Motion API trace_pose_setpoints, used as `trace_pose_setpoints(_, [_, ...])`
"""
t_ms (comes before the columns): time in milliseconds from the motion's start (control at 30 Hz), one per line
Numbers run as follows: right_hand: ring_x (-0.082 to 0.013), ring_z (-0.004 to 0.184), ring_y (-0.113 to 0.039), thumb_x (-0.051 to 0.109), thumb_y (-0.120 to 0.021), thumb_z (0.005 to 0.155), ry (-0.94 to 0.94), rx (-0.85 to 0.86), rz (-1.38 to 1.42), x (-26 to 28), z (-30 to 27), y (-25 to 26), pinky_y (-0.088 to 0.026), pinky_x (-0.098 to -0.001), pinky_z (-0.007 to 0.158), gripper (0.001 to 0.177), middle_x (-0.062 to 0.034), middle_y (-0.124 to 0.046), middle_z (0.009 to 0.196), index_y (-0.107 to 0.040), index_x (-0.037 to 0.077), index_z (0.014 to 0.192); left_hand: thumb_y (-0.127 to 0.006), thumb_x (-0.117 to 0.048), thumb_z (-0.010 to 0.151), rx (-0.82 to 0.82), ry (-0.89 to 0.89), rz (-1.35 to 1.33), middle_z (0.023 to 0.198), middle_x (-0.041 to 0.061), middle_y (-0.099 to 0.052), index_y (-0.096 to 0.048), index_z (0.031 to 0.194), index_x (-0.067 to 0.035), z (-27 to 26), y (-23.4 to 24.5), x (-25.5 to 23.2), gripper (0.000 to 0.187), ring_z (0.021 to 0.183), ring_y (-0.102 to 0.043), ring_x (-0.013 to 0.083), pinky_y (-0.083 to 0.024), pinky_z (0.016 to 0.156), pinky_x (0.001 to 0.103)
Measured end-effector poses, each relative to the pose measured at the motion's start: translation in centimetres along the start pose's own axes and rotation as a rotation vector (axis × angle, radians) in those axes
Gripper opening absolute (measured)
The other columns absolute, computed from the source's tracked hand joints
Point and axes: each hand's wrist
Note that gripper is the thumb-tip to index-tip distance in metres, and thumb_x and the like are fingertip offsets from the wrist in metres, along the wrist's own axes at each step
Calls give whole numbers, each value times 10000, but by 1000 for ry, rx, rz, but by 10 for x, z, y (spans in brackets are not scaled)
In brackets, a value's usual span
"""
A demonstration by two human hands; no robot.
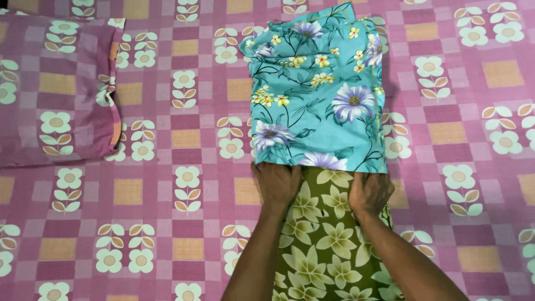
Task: The person stuffs a green pillow into a blue floral pillowcase, adjusting the fabric and smoothing the surface by hand.
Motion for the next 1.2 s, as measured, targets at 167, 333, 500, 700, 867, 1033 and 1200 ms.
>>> trace_pose_setpoints(167, [-381,1240,-514,429,-407,1070,61,-45,7,-16,-2,-14,-321,-556,1054,541,-220,-614,1302,-551,6,1374,-674,-449,836,-206,15,-33,1400,296,-556,-581,1355,14,18,-25,-2,702,1312,-475,494,-337,1113,584])
trace_pose_setpoints(333, [-355,1304,-525,284,-351,1088,143,-30,-252,-51,-3,-41,-349,-533,1102,443,-177,-620,1373,-536,52,1418,-670,-353,860,-265,-2,-43,1308,269,-619,-620,1293,8,2,-24,-6,566,1215,-557,480,-425,1073,557])
trace_pose_setpoints(500, [-344,1113,-554,329,-340,1053,-275,3,400,-31,2,-11,-411,-482,973,524,-184,-633,1265,-512,97,1491,-631,-246,935,-271,32,-100,1269,280,-629,-631,1254,21,-11,-8,-14,416,1148,-576,489,-456,997,530])
trace_pose_setpoints(700, [-197,1271,-550,382,-281,1029,-425,6,1260,-24,36,15,-414,-351,1072,573,-104,-564,1436,-469,112,1498,-518,-261,987,-195,433,-406,975,198,-720,-639,1196,7,-27,14,-4,362,855,-684,312,-527,769,417])
trace_pose_setpoints(867, [-220,1075,-533,478,-225,991,-615,124,1185,-40,72,23,-394,-383,957,648,-109,-617,1323,-562,108,1404,-516,-316,1042,-246,769,-386,881,123,-719,-679,1126,-8,8,15,51,359,718,-653,226,-522,685,366])
trace_pose_setpoints(1033, [-244,1026,-581,587,-132,988,-702,89,1245,-17,133,31,-414,-407,941,785,-114,-667,1133,-647,51,1240,-530,-316,1036,-211,546,-563,900,45,-718,-698,1109,-22,85,0,98,346,776,-632,132,-516,694,303])
trace_pose_setpoints(1200, [-190,965,-676,323,-374,947,-711,193,1125,-12,191,18,-507,-368,827,443,-79,-718,1107,-648,67,1183,-562,-280,1024,14,661,-993,897,26,-659,-677,1163,-6,158,-30,134,329,720,-561,115,-471,629,302])
Point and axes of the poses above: each hand's wrist, its own z-axis towards the middle knuckle, its own y-axis out of the back of the hand, x = y × z
